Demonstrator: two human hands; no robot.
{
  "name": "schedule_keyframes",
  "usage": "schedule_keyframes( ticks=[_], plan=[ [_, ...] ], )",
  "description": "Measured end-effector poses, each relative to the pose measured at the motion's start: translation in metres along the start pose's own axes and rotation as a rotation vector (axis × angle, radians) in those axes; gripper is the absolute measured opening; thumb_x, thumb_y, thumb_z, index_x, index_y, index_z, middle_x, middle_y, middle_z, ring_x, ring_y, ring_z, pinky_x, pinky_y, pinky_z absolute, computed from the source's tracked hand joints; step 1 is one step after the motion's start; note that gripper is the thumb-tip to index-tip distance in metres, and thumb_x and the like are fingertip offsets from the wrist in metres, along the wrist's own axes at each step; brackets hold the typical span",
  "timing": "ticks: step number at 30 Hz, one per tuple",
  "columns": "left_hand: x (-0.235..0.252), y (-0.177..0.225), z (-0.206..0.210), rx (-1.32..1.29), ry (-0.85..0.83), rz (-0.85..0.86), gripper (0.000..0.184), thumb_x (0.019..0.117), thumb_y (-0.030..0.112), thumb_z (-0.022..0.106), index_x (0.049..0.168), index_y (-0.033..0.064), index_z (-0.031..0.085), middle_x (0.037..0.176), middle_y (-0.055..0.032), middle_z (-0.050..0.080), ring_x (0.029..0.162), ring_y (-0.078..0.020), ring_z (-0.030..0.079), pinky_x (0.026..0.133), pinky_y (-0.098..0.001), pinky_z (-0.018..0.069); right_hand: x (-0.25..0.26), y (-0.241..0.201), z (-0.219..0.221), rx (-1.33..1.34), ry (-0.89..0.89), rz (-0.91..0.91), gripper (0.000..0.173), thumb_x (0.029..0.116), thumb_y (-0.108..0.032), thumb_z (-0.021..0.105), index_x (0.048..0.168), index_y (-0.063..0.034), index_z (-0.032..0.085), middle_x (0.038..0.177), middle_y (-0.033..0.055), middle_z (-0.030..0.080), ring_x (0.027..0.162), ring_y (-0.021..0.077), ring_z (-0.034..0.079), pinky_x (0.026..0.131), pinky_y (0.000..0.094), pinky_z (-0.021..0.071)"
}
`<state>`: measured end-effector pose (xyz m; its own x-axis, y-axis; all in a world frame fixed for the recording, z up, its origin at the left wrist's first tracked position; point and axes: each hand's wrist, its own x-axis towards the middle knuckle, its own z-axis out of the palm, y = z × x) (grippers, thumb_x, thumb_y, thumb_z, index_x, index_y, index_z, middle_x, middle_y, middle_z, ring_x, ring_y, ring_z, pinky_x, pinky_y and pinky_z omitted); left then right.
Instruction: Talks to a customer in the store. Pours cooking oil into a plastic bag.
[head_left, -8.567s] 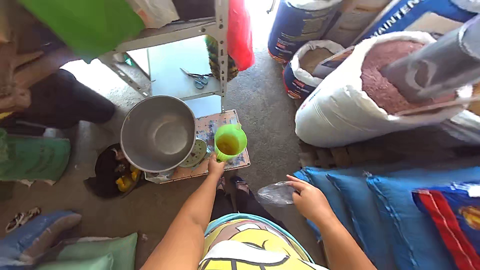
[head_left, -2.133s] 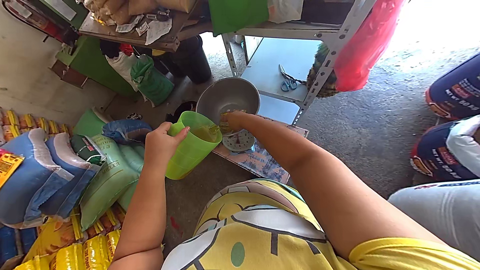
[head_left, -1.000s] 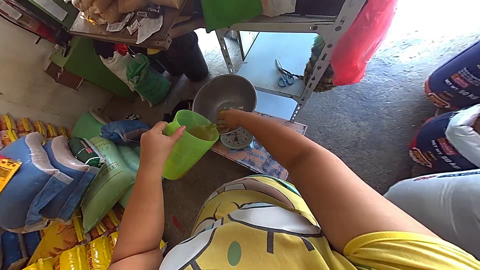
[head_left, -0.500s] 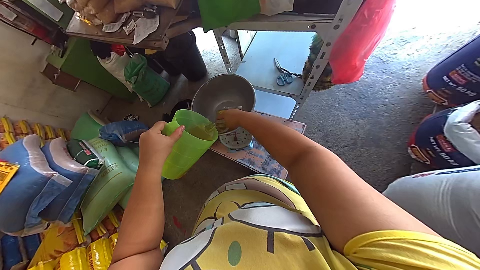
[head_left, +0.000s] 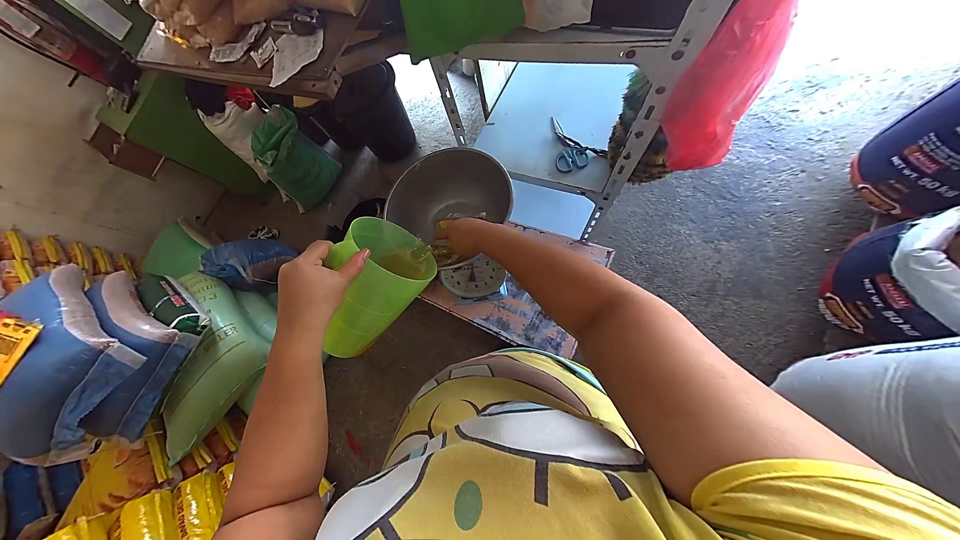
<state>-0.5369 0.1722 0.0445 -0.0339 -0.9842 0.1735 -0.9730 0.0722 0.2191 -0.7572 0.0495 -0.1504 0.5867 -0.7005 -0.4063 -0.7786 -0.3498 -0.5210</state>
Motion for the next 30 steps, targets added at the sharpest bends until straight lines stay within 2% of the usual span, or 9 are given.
schedule_keyframes(
  ticks=[4,16,22,26,30],
  plan=[
    [-0.002,-0.001,0.000,-0.001,0.014,0.006,0.051,0.0908,0.048,0.076,0.099,-0.0015,0.070,0.087,-0.0197,0.070,0.079,-0.0336,0.068,0.073,-0.0579,0.0530,-0.003,-0.002,-0.001,0.001,-0.007,0.015,0.054,0.0987,-0.009,0.057,0.152,-0.0154,0.051,0.137,0.0238,0.062,0.129,0.0442,0.057,0.104,0.0670,0.0443],
    [-0.004,0.002,-0.001,-0.011,0.010,-0.032,0.050,0.0909,0.048,0.076,0.102,-0.0010,0.071,0.090,-0.0200,0.070,0.083,-0.0350,0.069,0.076,-0.0590,0.0531,0.008,0.009,0.009,0.037,0.039,0.005,0.058,0.0943,-0.006,0.062,0.151,-0.0148,0.052,0.138,0.0214,0.062,0.130,0.0426,0.057,0.105,0.0666,0.0440],
    [-0.007,-0.003,0.007,-0.047,0.027,-0.046,0.049,0.0901,0.047,0.078,0.104,-0.0002,0.071,0.090,-0.0192,0.071,0.083,-0.0324,0.070,0.077,-0.0581,0.0543,0.017,0.015,0.016,0.065,0.068,-0.013,0.057,0.0941,-0.006,0.062,0.150,-0.0153,0.054,0.139,0.0205,0.062,0.131,0.0413,0.057,0.106,0.0659,0.0438],
    [-0.012,-0.009,0.015,-0.059,0.038,-0.029,0.049,0.0903,0.046,0.077,0.105,0.0000,0.071,0.089,-0.0195,0.071,0.078,-0.0339,0.069,0.072,-0.0573,0.0554,0.007,0.010,0.013,0.103,0.089,-0.018,0.055,0.0954,-0.007,0.061,0.150,-0.0168,0.055,0.138,0.0205,0.062,0.132,0.0409,0.057,0.107,0.0653,0.0428],
    [-0.017,-0.017,0.028,-0.085,0.047,-0.002,0.050,0.0912,0.044,0.077,0.107,-0.0027,0.071,0.090,-0.0217,0.072,0.081,-0.0355,0.071,0.075,-0.0581,0.0562,-0.003,0.005,0.011,0.199,0.127,-0.030,0.053,0.0970,-0.007,0.060,0.149,-0.0177,0.056,0.142,0.0178,0.061,0.135,0.0387,0.055,0.111,0.0640,0.0407]
  ],
)
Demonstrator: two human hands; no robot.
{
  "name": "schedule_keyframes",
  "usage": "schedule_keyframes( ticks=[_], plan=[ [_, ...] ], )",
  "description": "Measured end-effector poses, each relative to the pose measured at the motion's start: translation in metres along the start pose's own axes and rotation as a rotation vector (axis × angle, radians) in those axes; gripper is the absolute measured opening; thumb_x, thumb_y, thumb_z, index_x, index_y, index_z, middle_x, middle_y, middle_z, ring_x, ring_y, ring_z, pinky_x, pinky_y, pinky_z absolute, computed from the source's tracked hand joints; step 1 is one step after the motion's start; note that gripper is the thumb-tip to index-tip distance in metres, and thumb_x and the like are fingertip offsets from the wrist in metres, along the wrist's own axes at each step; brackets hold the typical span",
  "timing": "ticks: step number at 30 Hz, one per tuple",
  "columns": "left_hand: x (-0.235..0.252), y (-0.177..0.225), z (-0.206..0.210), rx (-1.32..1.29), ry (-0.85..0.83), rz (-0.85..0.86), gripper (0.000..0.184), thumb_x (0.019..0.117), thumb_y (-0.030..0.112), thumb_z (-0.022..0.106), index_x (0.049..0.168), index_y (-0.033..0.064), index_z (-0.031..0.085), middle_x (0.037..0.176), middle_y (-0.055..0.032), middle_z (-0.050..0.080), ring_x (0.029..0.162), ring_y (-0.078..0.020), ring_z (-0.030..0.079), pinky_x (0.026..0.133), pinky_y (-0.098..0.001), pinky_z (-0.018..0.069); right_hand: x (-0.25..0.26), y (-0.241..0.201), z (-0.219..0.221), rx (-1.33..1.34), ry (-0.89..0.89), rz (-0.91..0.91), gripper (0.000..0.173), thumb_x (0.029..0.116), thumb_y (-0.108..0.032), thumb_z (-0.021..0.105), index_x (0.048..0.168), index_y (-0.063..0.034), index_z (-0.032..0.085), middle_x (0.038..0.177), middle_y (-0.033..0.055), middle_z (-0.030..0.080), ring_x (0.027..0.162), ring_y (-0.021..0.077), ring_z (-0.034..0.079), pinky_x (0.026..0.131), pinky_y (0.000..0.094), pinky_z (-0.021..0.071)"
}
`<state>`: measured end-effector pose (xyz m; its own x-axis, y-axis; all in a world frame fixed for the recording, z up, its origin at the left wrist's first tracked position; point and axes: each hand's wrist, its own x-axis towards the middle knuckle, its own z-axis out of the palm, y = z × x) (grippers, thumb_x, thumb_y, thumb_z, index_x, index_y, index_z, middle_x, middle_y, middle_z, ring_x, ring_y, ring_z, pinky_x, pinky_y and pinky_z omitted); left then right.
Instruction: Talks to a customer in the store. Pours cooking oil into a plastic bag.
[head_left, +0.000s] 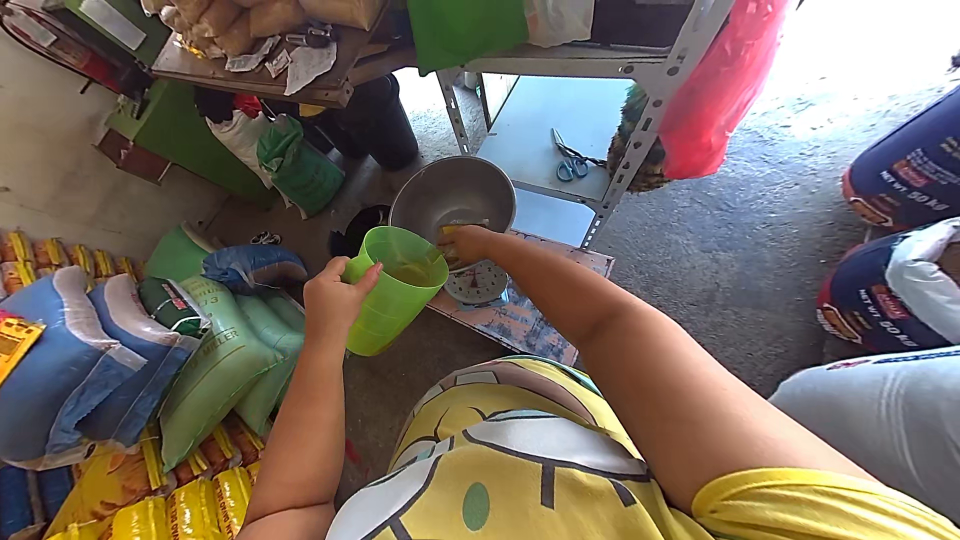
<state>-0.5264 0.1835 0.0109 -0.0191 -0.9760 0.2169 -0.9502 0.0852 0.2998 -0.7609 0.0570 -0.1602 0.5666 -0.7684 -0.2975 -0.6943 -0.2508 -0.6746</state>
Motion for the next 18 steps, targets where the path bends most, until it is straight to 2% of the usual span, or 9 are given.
schedule_keyframes(
  ticks=[4,7,12,16,18],
  plan=[
    [-0.005,-0.007,0.014,-0.020,0.009,-0.013,0.050,0.0903,0.043,0.078,0.108,-0.0027,0.071,0.091,-0.0210,0.072,0.081,-0.0341,0.071,0.075,-0.0568,0.0567,0.004,0.007,0.006,0.085,0.043,-0.043,0.056,0.0967,-0.004,0.059,0.150,-0.0205,0.055,0.146,0.0150,0.059,0.137,0.0358,0.054,0.113,0.0609,0.0400],
    [-0.009,-0.010,0.021,-0.034,0.014,-0.023,0.049,0.0894,0.043,0.079,0.108,-0.0020,0.072,0.090,-0.0203,0.072,0.079,-0.0334,0.071,0.074,-0.0556,0.0568,0.009,0.016,0.012,0.140,0.101,-0.092,0.062,0.0939,-0.001,0.063,0.151,-0.0220,0.053,0.146,0.0145,0.059,0.136,0.0355,0.055,0.113,0.0611,0.0403],
    [-0.014,-0.016,0.030,-0.042,0.039,-0.020,0.051,0.0880,0.044,0.081,0.107,-0.0028,0.072,0.090,-0.0198,0.072,0.080,-0.0328,0.071,0.074,-0.0547,0.0571,0.003,0.008,0.009,0.224,0.089,-0.081,0.072,0.0939,-0.001,0.067,0.159,-0.0161,0.040,0.139,0.0165,0.063,0.131,0.0342,0.059,0.113,0.0551,0.0431],
    [-0.021,-0.025,0.039,-0.063,0.088,-0.005,0.051,0.0878,0.042,0.081,0.106,-0.0043,0.071,0.089,-0.0209,0.072,0.079,-0.0327,0.071,0.073,-0.0535,0.0576,-0.003,0.008,0.010,0.243,0.080,-0.060,0.072,0.0953,0.001,0.064,0.160,-0.0137,0.037,0.136,0.0146,0.066,0.128,0.0328,0.061,0.111,0.0541,0.0453],
    [-0.026,-0.031,0.041,-0.076,0.137,0.000,0.049,0.0871,0.042,0.081,0.099,-0.0048,0.070,0.083,-0.0191,0.070,0.073,-0.0305,0.069,0.068,-0.0508,0.0571,-0.006,0.008,0.009,0.234,0.073,-0.049,0.071,0.0951,0.004,0.062,0.160,-0.0132,0.037,0.138,0.0128,0.066,0.130,0.0314,0.061,0.112,0.0534,0.0444]
  ],
)
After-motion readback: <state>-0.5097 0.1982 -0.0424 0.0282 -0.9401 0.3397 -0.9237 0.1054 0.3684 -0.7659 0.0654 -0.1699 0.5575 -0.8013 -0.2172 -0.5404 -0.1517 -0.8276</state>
